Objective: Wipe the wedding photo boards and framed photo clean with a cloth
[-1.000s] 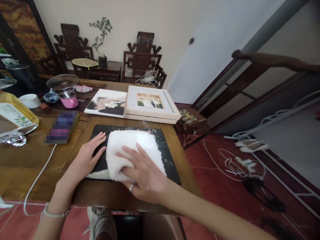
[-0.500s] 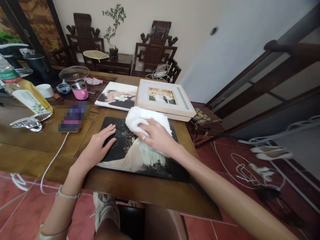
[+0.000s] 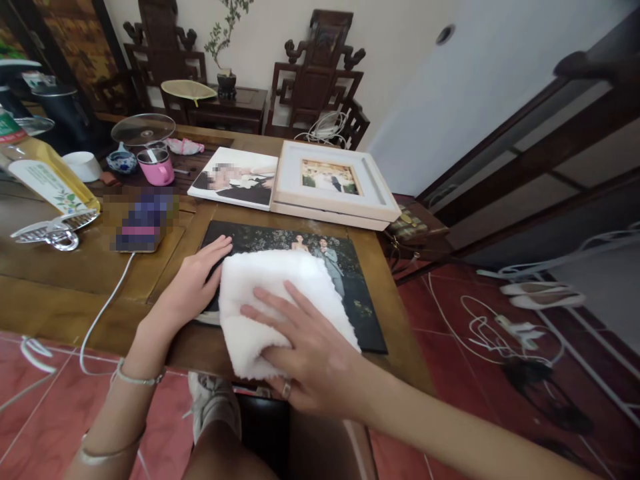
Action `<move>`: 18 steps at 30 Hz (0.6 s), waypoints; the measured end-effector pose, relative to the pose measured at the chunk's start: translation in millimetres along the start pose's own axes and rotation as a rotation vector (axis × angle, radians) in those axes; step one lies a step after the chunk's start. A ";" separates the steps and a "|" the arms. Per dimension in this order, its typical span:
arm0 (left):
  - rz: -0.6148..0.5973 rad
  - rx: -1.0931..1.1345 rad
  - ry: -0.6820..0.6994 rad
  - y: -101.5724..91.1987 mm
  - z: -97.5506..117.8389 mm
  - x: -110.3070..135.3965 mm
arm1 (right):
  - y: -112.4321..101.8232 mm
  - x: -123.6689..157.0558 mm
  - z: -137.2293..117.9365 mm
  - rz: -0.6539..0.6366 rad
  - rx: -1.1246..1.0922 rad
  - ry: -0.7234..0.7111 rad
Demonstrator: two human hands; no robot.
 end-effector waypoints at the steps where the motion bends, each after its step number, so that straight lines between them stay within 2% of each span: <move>1: 0.007 -0.001 0.003 -0.2 0.0 0.0 | -1.1 1.3 -0.7 0.002 -0.010 -0.009; 4: 0.002 -0.005 0.008 0.7 -0.2 -0.3 | -5.8 -2.0 16.0 0.020 -0.008 0.024; 9: 0.010 -0.008 0.012 0.4 0.1 -0.6 | -11.1 -26.5 76.9 0.066 0.037 0.201; 12: 0.009 -0.007 0.009 0.4 0.1 -0.7 | -8.9 -44.7 103.8 0.062 0.077 0.283; 15: 0.007 -0.014 0.000 0.3 0.3 -0.9 | -4.4 -54.1 105.9 0.041 0.127 0.325; 18: -0.005 -0.011 -0.008 0.0 1.4 -1.3 | 0.0 -49.6 78.1 0.020 0.144 0.244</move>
Point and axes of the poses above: each hand's wrist, its own x-axis away from the middle knuckle, its own y-axis out of the palm, z = x × y, the point moved 5 cm from there along -x, towards the middle knuckle, and after that the axes turned 1 degree about -z, right-handed, at the moved point
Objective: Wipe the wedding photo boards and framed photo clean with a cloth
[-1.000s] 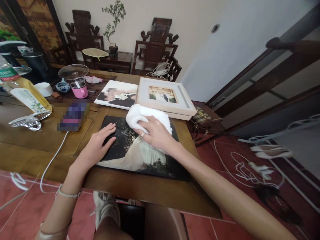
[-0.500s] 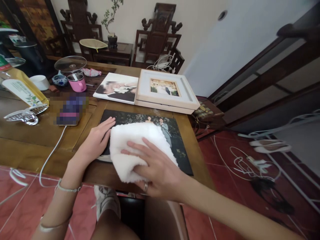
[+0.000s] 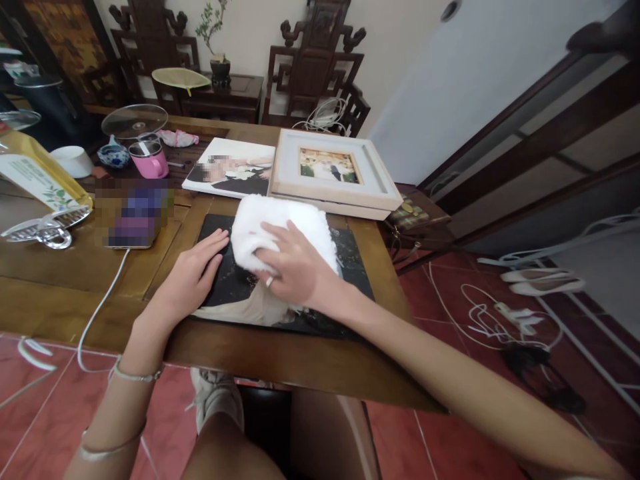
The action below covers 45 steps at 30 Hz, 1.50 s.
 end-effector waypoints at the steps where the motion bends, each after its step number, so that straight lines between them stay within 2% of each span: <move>1: -0.007 0.004 0.001 -0.2 0.6 -0.2 | -0.7 7.6 -12.1 -0.007 -0.009 -0.047; 5: -0.026 0.018 0.001 -1.0 1.3 -1.1 | -5.8 41.9 -53.6 -0.033 -0.075 -0.188; 8: -0.017 0.013 0.008 -1.3 0.1 -1.4 | -10.5 56.4 -62.0 -0.030 -0.118 -0.210; 11: -0.008 -0.003 0.007 -0.9 -1.5 -1.2 | -14.1 55.1 -45.4 -0.017 -0.132 -0.156; 17: 0.002 0.001 0.013 -1.2 -0.8 -0.7 | -14.5 22.9 24.7 0.069 -0.068 0.088; 20: -0.002 0.004 0.007 -1.0 -1.0 -1.0 | -8.9 10.2 38.6 0.063 -0.044 0.145; 23: -0.002 0.002 0.003 -0.6 -1.8 -1.0 | -5.1 12.6 23.1 0.043 -0.019 0.104; 29: -0.009 -0.004 -0.006 -1.3 0.2 -0.9 | -9.3 45.8 -43.9 -0.072 -0.072 -0.143; 32: -0.018 0.002 -0.014 -1.9 1.9 -0.8 | -13.2 55.8 -51.8 -0.089 -0.111 -0.182; 36: -0.010 -0.005 -0.014 -1.5 1.2 -0.1 | -13.3 48.8 -24.6 -0.030 -0.131 -0.133; 41: 0.001 0.006 -0.009 -0.6 0.8 -0.2 | -6.0 14.3 23.2 0.034 -0.070 0.040; 43: 0.009 0.015 -0.004 -2.2 3.0 -0.1 | -2.3 -1.4 28.7 -0.001 -0.035 0.098; 45: 0.060 0.053 -0.002 -6.8 5.4 1.0 | -0.1 -13.6 22.8 -0.032 -0.007 0.119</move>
Point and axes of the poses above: each hand's wrist, its own x-axis away from the middle knuckle, its own y-axis out of the palm, z = x × y, the point moved 5 cm from there along -x, towards the middle knuckle, and after that the axes turned 1 degree about -z, right-handed, at the moved point
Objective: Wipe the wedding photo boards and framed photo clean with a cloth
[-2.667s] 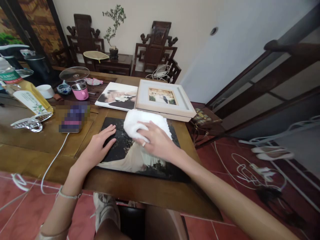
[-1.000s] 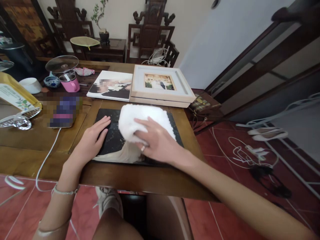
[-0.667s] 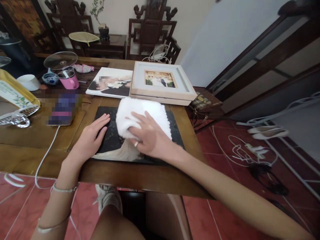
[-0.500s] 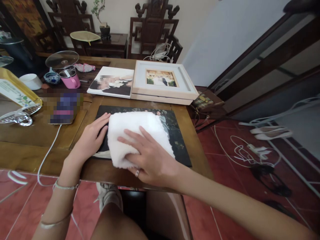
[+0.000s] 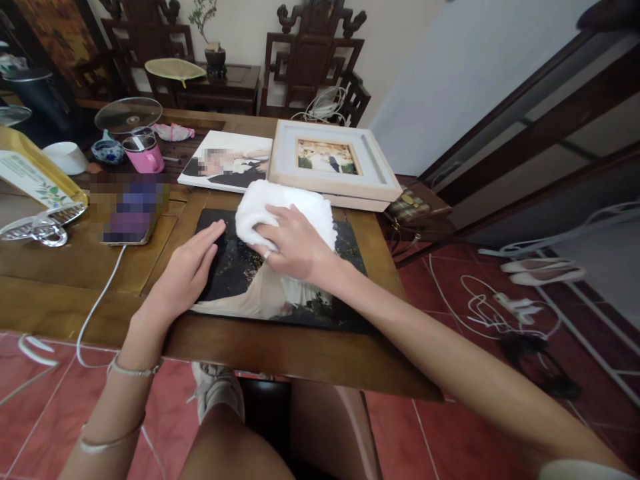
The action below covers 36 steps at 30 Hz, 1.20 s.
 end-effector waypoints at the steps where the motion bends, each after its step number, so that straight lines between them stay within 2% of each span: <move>1: 0.039 0.038 -0.006 -2.9 0.4 0.9 | 0.4 -3.3 -7.3 -0.008 0.011 -0.010; 4: 0.138 0.235 -0.072 -8.8 -4.6 4.9 | 1.6 -2.9 -38.2 -0.032 0.026 -0.131; 7: 0.171 0.413 -0.123 -8.6 -11.2 7.7 | 2.8 11.5 -70.8 -0.078 0.025 -0.320; 10: 0.190 0.423 -0.130 -9.3 -12.0 7.0 | 0.5 34.3 -93.7 -0.129 -0.009 -0.480; 13: 0.197 0.357 -0.123 -10.7 -8.3 4.1 | -5.5 57.4 -101.2 -0.163 -0.063 -0.564; 15: 0.180 0.246 -0.103 -10.4 -4.7 1.9 | -11.2 66.8 -94.5 -0.142 -0.119 -0.538; 18: 0.109 0.064 -0.053 -6.5 0.2 -0.4 | -19.1 64.8 -67.6 -0.035 -0.189 -0.375; 22: 0.027 -0.017 0.001 -0.8 2.5 -0.5 | -20.2 35.0 -24.8 0.075 -0.279 -0.090; 24: 0.000 -0.017 0.003 1.1 1.9 -0.2 | -17.5 12.6 -13.0 0.090 -0.352 0.017; 27: -0.016 -0.026 0.004 1.6 1.0 -0.4 | -13.1 -25.2 -14.3 0.100 -0.465 0.081; 31: -0.044 -0.057 0.006 1.0 0.6 -1.6 | -4.0 -69.7 -34.2 0.048 -0.507 0.056; 33: -0.058 -0.062 0.000 0.8 0.1 -1.8 | 0.0 -80.5 -40.5 0.020 -0.497 0.039; 36: -0.049 -0.063 0.002 0.9 -0.8 -1.2 | 0.4 -76.1 -38.6 0.018 -0.514 0.008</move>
Point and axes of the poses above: each hand's wrist, its own x-axis away from the middle knuckle, its own y-axis out of the palm, z = x × y, the point moved 5 cm from there along -x, towards the middle knuckle, and after that the axes turned 1 degree about -z, right-handed, at the moved point
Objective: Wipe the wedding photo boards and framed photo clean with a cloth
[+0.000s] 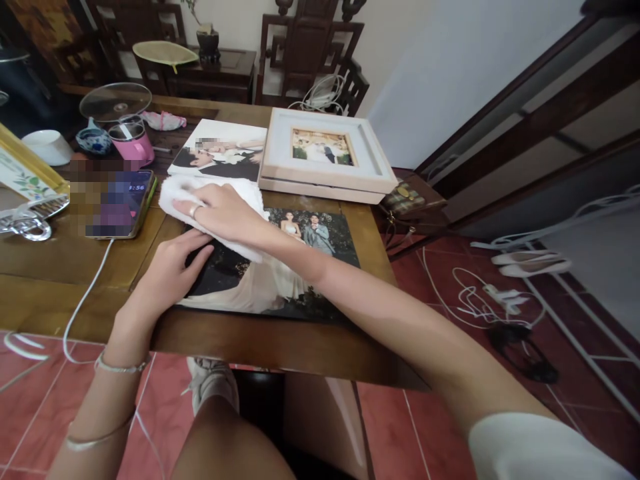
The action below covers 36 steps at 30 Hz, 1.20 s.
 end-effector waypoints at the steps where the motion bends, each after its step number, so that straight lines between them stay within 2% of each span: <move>1: 0.009 0.000 0.003 0.1 -0.3 0.3 | -3.3 6.1 2.6 0.004 -0.013 -0.006; 5: 0.035 0.016 0.009 0.8 -0.9 1.0 | -26.5 41.9 21.6 0.052 -0.031 0.018; 11: 0.033 0.052 0.013 0.1 2.0 0.6 | -69.9 99.2 59.1 0.169 0.071 0.133; 14: 0.037 0.045 0.015 -0.2 2.8 0.6 | -81.4 121.8 69.3 0.170 0.134 0.122; 19: 0.038 0.017 0.013 0.8 1.7 0.9 | -71.8 158.1 56.3 0.158 0.299 -0.025; 25: 0.026 0.008 0.004 1.7 0.7 0.8 | -43.1 199.9 5.4 0.100 0.323 -0.171; 28: 0.014 0.014 0.002 2.2 0.6 0.7 | -40.7 205.0 -10.9 0.003 0.283 -0.234; 30: 0.011 0.020 0.009 2.3 1.0 0.6 | -46.1 199.3 -5.8 -0.040 0.272 -0.181; 32: 0.010 0.024 0.009 2.2 1.3 0.5 | -55.6 188.1 9.6 -0.032 0.259 -0.108; 36: 0.002 0.030 -0.012 1.9 1.0 0.8 | -76.6 159.1 52.3 0.072 0.246 0.024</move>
Point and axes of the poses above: each hand's wrist, its own x-axis away from the middle knuckle, its own y-axis out of the palm, z = x × y, the point moved 5 cm from there along -x, towards the middle knuckle, and after that the axes turned 1 degree about -z, right-handed, at the moved point
